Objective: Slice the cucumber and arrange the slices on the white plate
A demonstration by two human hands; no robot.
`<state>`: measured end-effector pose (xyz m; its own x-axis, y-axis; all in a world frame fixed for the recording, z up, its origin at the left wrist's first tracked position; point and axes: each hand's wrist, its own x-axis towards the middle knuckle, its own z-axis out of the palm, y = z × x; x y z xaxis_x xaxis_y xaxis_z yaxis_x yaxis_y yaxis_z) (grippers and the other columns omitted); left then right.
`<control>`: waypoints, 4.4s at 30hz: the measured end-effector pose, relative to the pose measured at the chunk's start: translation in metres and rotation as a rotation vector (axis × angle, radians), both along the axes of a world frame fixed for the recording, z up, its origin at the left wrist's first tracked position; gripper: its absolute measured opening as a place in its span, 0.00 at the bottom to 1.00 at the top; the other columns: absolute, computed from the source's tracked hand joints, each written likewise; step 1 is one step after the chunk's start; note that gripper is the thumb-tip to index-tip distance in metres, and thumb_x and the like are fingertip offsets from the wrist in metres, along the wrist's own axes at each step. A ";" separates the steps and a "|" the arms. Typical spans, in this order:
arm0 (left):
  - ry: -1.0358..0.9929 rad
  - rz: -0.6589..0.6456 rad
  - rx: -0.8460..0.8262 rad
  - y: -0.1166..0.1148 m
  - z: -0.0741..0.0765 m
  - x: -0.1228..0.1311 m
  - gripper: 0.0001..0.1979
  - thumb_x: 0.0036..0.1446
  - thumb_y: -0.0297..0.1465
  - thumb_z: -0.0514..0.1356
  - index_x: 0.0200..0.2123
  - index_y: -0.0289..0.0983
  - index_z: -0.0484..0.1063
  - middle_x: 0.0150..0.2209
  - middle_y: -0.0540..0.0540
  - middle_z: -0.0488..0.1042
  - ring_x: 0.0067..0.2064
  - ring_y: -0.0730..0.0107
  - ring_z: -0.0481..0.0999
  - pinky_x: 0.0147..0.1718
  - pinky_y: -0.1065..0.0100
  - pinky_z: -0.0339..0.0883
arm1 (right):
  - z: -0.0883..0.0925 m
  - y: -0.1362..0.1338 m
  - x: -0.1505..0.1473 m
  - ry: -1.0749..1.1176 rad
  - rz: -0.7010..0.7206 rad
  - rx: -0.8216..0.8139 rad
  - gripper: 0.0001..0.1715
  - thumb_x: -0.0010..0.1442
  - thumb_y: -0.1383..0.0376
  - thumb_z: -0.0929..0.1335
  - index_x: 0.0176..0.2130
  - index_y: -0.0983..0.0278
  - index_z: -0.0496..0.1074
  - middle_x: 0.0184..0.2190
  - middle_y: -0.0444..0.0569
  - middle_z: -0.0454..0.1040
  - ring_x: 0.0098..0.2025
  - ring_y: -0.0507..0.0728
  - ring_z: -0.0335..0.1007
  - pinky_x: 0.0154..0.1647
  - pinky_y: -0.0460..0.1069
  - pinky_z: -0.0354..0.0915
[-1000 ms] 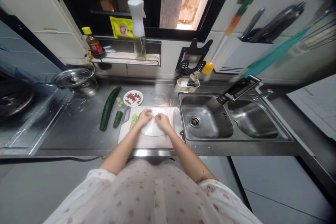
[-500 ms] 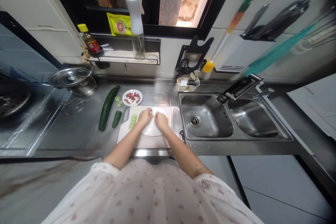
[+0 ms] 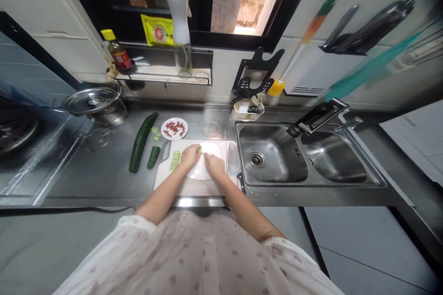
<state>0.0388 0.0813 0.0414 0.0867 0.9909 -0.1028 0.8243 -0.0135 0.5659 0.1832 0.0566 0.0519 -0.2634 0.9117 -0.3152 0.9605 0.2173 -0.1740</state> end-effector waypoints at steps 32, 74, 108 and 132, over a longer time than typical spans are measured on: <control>0.065 -0.011 0.072 0.009 0.002 0.000 0.13 0.60 0.31 0.56 0.48 0.38 0.74 0.47 0.42 0.73 0.51 0.62 0.69 0.51 0.66 0.61 | -0.003 0.014 -0.005 0.009 -0.007 0.030 0.20 0.69 0.56 0.55 0.55 0.58 0.65 0.45 0.53 0.75 0.46 0.56 0.71 0.43 0.48 0.61; 0.053 -0.008 0.128 0.015 0.001 0.000 0.13 0.61 0.29 0.55 0.48 0.38 0.73 0.46 0.42 0.73 0.51 0.63 0.69 0.52 0.65 0.61 | -0.003 0.020 -0.005 0.041 -0.070 -0.006 0.19 0.69 0.57 0.55 0.52 0.58 0.66 0.47 0.52 0.75 0.48 0.56 0.71 0.43 0.47 0.60; -0.072 0.311 0.184 -0.060 -0.004 -0.068 0.14 0.58 0.33 0.54 0.45 0.38 0.75 0.45 0.42 0.76 0.47 0.62 0.74 0.49 0.64 0.65 | 0.019 -0.035 0.009 0.165 -0.180 0.086 0.25 0.69 0.56 0.55 0.59 0.56 0.65 0.46 0.49 0.77 0.48 0.56 0.72 0.44 0.47 0.61; 0.214 0.511 -0.044 -0.117 -0.016 -0.081 0.16 0.54 0.42 0.58 0.41 0.39 0.74 0.37 0.42 0.75 0.41 0.57 0.74 0.37 0.63 0.64 | 0.016 -0.082 0.029 0.323 -0.291 0.120 0.24 0.66 0.59 0.57 0.54 0.60 0.72 0.37 0.49 0.79 0.42 0.56 0.73 0.43 0.46 0.62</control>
